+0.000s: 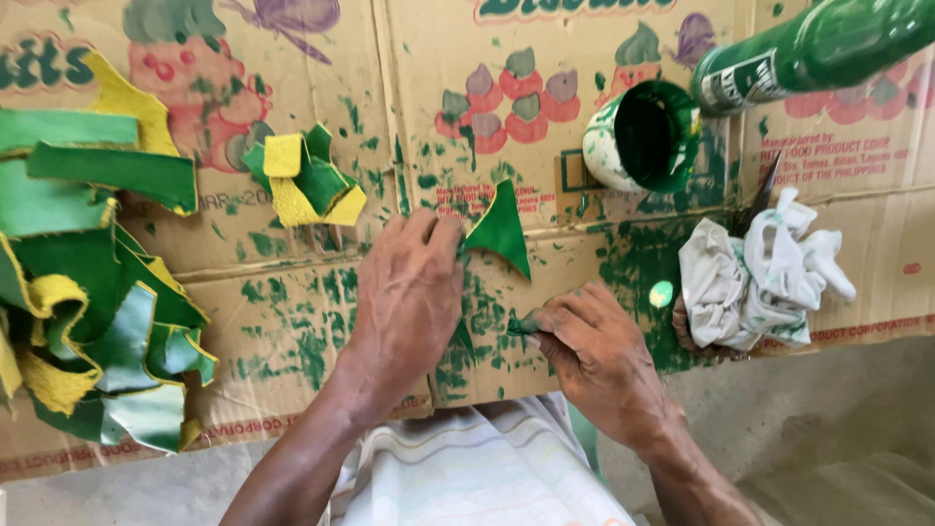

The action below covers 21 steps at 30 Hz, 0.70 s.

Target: The person repeatedly picks up small yellow and green foam pieces, dips a sponge into green paint, and applies paint to the foam pieces. Painted pieces are placed on a cardboard surface. The person continues this cycle throughout the clip.

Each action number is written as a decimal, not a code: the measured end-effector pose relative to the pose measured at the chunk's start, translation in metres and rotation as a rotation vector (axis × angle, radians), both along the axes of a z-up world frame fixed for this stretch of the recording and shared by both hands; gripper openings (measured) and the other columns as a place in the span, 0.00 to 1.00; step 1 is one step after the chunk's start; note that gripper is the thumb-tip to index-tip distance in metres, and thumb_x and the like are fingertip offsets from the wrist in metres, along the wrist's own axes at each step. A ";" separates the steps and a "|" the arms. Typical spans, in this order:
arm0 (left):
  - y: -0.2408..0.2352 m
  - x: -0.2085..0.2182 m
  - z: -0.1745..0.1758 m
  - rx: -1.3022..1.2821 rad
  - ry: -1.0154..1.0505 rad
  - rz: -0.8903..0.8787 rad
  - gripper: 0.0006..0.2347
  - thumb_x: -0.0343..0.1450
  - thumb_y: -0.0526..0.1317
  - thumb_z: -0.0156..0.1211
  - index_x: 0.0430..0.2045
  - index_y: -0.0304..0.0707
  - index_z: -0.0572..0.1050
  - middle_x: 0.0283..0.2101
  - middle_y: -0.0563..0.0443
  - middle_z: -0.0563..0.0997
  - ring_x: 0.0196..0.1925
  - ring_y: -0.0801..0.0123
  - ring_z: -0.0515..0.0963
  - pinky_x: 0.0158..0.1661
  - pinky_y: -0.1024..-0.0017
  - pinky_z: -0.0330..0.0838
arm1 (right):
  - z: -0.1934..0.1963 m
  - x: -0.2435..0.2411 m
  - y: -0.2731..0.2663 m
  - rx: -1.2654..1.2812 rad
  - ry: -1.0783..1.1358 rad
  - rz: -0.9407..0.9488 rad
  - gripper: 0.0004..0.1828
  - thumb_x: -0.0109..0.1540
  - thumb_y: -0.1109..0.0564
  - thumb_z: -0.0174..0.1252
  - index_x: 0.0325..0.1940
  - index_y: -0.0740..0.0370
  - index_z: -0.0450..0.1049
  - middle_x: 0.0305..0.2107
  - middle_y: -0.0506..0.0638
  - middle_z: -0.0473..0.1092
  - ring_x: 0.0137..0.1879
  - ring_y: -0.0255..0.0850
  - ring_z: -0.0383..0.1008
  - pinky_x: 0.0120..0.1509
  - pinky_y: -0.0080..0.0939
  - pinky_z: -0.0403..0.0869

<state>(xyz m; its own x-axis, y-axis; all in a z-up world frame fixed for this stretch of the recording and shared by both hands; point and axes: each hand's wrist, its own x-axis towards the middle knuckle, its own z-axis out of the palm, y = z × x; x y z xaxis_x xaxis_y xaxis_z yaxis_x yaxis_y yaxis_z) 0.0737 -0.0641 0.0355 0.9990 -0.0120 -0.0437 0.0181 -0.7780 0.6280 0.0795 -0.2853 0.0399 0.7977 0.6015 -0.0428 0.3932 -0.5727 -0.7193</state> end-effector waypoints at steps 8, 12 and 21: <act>0.001 0.020 0.002 0.032 -0.083 -0.044 0.14 0.60 0.25 0.55 0.40 0.28 0.73 0.40 0.37 0.71 0.45 0.44 0.72 0.45 0.53 0.69 | 0.008 0.021 0.011 0.036 -0.057 -0.026 0.11 0.54 0.64 0.68 0.38 0.62 0.75 0.33 0.52 0.72 0.40 0.50 0.68 0.42 0.47 0.68; -0.001 0.048 -0.003 0.138 -0.032 -0.035 0.11 0.62 0.24 0.57 0.37 0.30 0.74 0.41 0.37 0.72 0.46 0.47 0.73 0.41 0.55 0.71 | 0.012 0.033 0.017 0.089 -0.090 -0.023 0.11 0.54 0.64 0.68 0.39 0.61 0.75 0.34 0.51 0.72 0.41 0.50 0.69 0.43 0.47 0.69; 0.002 0.174 -0.038 0.228 -0.211 -0.084 0.14 0.58 0.29 0.63 0.36 0.33 0.76 0.43 0.39 0.76 0.45 0.49 0.76 0.41 0.57 0.74 | 0.019 0.058 0.028 0.261 -0.169 -0.123 0.12 0.57 0.63 0.69 0.42 0.59 0.76 0.34 0.48 0.73 0.40 0.47 0.71 0.44 0.44 0.71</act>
<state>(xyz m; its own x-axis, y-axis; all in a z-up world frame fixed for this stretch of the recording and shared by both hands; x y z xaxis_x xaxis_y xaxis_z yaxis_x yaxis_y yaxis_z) 0.2474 -0.0618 -0.0021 0.9823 -0.1082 0.1529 -0.1638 -0.8924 0.4205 0.1377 -0.2573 0.0590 0.8478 0.4733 0.2393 0.4588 -0.4283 -0.7785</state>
